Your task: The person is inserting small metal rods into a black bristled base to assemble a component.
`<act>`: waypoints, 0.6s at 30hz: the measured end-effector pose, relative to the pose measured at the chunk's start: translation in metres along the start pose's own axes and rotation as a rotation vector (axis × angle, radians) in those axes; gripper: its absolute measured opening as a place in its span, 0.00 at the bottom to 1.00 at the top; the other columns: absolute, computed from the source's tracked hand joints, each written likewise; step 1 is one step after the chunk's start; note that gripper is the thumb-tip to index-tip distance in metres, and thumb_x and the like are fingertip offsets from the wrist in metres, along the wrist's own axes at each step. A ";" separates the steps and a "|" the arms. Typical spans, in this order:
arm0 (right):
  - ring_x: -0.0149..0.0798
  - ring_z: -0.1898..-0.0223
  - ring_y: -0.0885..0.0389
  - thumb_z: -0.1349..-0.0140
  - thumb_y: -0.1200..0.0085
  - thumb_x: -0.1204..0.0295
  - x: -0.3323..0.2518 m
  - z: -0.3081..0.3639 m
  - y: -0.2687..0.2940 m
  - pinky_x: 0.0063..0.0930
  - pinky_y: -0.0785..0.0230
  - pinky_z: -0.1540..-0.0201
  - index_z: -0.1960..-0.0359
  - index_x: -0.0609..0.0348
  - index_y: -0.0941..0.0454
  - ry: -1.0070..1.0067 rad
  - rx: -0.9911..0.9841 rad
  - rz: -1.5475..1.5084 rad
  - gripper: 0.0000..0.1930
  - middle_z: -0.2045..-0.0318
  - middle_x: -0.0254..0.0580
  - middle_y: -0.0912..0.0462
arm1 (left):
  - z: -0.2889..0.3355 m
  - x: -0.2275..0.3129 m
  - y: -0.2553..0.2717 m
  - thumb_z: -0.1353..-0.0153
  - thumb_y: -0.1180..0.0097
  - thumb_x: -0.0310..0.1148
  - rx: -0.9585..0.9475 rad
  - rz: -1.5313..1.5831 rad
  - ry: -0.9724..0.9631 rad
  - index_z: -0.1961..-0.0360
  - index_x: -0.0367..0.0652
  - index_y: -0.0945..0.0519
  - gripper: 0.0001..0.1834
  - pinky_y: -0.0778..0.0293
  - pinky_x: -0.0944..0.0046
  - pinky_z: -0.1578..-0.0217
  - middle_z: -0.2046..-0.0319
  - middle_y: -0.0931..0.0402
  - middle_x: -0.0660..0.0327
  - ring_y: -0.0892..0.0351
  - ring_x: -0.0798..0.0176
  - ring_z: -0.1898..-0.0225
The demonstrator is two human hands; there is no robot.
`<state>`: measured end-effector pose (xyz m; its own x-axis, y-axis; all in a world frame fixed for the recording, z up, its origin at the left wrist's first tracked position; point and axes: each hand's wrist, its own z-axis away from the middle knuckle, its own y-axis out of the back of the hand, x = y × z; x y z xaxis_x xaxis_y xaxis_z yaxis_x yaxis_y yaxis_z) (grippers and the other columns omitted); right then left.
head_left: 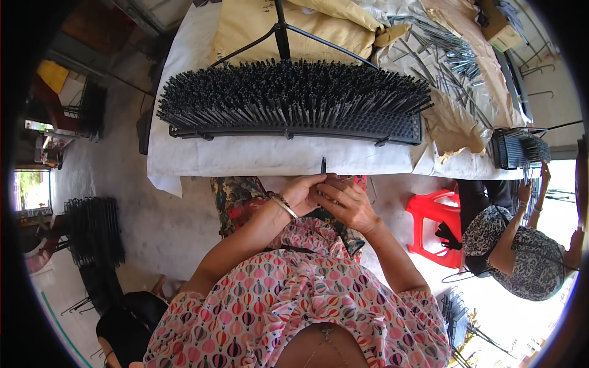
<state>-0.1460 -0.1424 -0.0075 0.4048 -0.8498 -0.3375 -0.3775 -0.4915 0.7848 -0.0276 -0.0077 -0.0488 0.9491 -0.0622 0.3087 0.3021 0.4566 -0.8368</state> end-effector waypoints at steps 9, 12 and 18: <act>0.35 0.66 0.20 0.47 0.43 0.80 0.030 -0.047 0.062 0.24 0.30 0.63 0.65 0.62 0.22 -0.531 0.444 -0.203 0.07 0.68 0.42 0.19 | 0.006 0.010 -0.027 0.34 0.61 0.43 -0.069 0.021 0.074 0.50 0.41 0.30 0.20 0.33 0.57 0.47 0.51 0.27 0.54 0.28 0.58 0.49; 0.31 0.66 0.21 0.46 0.44 0.79 0.054 -0.066 0.073 0.22 0.31 0.62 0.63 0.63 0.22 -0.637 0.511 -0.332 0.08 0.69 0.41 0.19 | 0.007 0.005 -0.019 0.34 0.60 0.38 0.031 -0.037 0.058 0.49 0.39 0.31 0.18 0.33 0.56 0.46 0.51 0.27 0.52 0.28 0.56 0.48; 0.30 0.68 0.21 0.45 0.44 0.78 0.079 -0.076 0.067 0.21 0.30 0.64 0.62 0.63 0.22 -0.514 0.484 -0.403 0.08 0.68 0.41 0.20 | 0.011 -0.001 -0.011 0.36 0.58 0.34 0.096 -0.023 0.077 0.48 0.37 0.31 0.18 0.30 0.58 0.49 0.53 0.26 0.52 0.26 0.57 0.51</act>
<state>-0.0756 -0.2275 0.0579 0.1978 -0.5131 -0.8352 -0.6504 -0.7062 0.2798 -0.0332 -0.0025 -0.0350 0.9471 -0.1396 0.2888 0.3175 0.5366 -0.7819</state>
